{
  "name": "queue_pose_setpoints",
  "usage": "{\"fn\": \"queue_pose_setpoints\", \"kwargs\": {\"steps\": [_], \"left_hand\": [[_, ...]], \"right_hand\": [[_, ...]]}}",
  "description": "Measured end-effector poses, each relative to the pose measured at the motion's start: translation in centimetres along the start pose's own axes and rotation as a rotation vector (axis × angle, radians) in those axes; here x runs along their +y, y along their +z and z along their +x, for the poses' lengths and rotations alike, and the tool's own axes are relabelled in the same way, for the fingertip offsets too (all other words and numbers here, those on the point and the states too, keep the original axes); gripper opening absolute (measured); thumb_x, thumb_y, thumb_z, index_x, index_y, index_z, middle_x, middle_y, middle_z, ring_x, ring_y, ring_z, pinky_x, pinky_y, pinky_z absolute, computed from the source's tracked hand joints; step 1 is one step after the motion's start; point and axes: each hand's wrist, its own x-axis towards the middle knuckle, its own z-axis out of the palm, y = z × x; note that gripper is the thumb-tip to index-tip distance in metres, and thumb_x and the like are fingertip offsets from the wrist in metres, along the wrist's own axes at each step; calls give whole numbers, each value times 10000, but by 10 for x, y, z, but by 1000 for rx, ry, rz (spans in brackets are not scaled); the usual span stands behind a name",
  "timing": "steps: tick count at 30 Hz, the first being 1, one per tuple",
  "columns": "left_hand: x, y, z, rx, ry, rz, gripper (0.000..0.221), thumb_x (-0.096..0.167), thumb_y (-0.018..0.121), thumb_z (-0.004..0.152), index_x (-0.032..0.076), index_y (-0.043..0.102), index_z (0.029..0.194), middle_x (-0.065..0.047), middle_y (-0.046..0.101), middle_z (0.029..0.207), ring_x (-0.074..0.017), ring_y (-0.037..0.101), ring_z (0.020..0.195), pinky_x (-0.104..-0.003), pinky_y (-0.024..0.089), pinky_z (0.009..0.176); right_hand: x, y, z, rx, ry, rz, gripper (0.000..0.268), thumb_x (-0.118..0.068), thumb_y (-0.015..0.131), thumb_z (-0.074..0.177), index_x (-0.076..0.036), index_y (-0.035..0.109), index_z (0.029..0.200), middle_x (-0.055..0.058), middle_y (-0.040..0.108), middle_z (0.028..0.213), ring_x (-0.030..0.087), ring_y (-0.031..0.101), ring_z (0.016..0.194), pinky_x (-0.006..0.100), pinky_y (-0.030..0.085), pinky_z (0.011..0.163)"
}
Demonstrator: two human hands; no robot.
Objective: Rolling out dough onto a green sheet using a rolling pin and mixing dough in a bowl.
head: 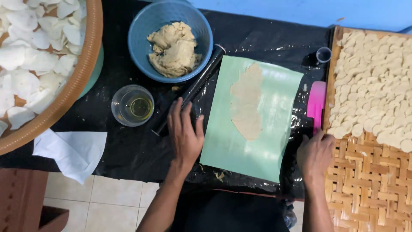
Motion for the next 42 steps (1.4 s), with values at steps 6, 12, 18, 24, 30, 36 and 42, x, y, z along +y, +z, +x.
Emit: {"fn": "queue_pose_setpoints", "kwargs": {"steps": [6,12,18,24,30,36,42], "left_hand": [[18,-2,8,-15,13,-172,460,105,730,941,-45,554,1338,-255,548,1432,-444,539,1304,-511,449,1097],[38,4,12,-61,54,-254,435,122,723,955,-22,566,1334,-218,609,1349,-404,598,1259,-466,497,1075],[60,27,8,-238,108,-403,490,181,692,974,-68,535,1366,-248,650,1281,-359,658,1185,-449,528,1047],[79,23,37,-418,50,-605,580,260,663,972,-138,491,1357,-275,707,1096,-390,709,981,-474,585,838],[24,12,67,-424,-294,-605,209,149,522,1017,27,618,1156,-137,760,899,-323,785,837,-427,614,710],[-17,-76,164,-463,-289,211,237,241,553,1044,34,655,1098,-232,720,990,-470,699,923,-585,528,820],[-48,-50,216,-555,-76,436,338,252,672,868,20,682,1114,-256,736,973,-461,697,966,-558,538,827]], "right_hand": [[-18,-26,-1,-19,77,204,316,-180,696,982,-23,639,1250,316,545,1281,510,631,904,576,505,746],[-20,-26,11,-52,72,295,542,-247,710,904,118,522,1257,281,687,869,485,663,785,564,512,730],[-1,8,11,137,13,310,245,-158,553,1164,84,580,1182,301,669,931,467,649,866,543,506,777],[-110,-32,-36,-43,-151,912,170,-77,472,1106,41,558,1193,197,624,826,283,581,700,404,475,633],[-209,-47,-23,-321,-585,1009,215,-175,613,995,-4,632,1124,150,713,989,170,692,742,269,548,537],[-285,-40,77,-354,-289,1254,468,-293,583,1053,20,487,1387,97,743,817,163,691,580,297,538,504],[-336,8,96,-443,-174,1378,395,-224,559,1018,39,400,1266,139,734,844,178,755,642,322,640,512]]}}
